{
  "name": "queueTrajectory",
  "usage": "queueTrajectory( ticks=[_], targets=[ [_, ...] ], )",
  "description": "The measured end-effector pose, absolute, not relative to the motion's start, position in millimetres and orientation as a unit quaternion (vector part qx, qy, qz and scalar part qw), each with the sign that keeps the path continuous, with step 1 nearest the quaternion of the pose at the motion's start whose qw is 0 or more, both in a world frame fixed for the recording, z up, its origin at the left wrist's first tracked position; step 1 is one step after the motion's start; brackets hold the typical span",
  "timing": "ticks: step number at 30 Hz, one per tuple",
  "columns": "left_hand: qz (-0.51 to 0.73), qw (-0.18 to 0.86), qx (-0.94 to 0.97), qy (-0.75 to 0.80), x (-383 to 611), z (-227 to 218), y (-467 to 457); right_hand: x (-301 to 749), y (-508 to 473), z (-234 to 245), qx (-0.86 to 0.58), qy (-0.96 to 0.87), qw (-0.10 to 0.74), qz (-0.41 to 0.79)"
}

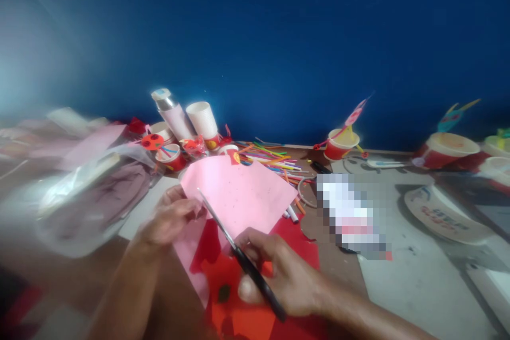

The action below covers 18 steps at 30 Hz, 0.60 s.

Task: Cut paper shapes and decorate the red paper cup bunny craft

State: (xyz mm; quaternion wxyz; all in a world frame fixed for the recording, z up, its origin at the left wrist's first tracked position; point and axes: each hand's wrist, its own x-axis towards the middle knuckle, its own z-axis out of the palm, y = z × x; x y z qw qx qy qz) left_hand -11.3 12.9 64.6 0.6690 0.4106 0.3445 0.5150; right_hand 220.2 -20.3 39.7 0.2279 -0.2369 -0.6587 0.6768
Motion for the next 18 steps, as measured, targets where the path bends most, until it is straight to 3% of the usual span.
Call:
queueTrajectory(
  ticks=[18],
  targets=[
    [0.419, 0.718, 0.445, 0.334, -4, 59, 1, 219, -17, 36, -0.213, -0.641, 0.235, 0.699]
  ],
)
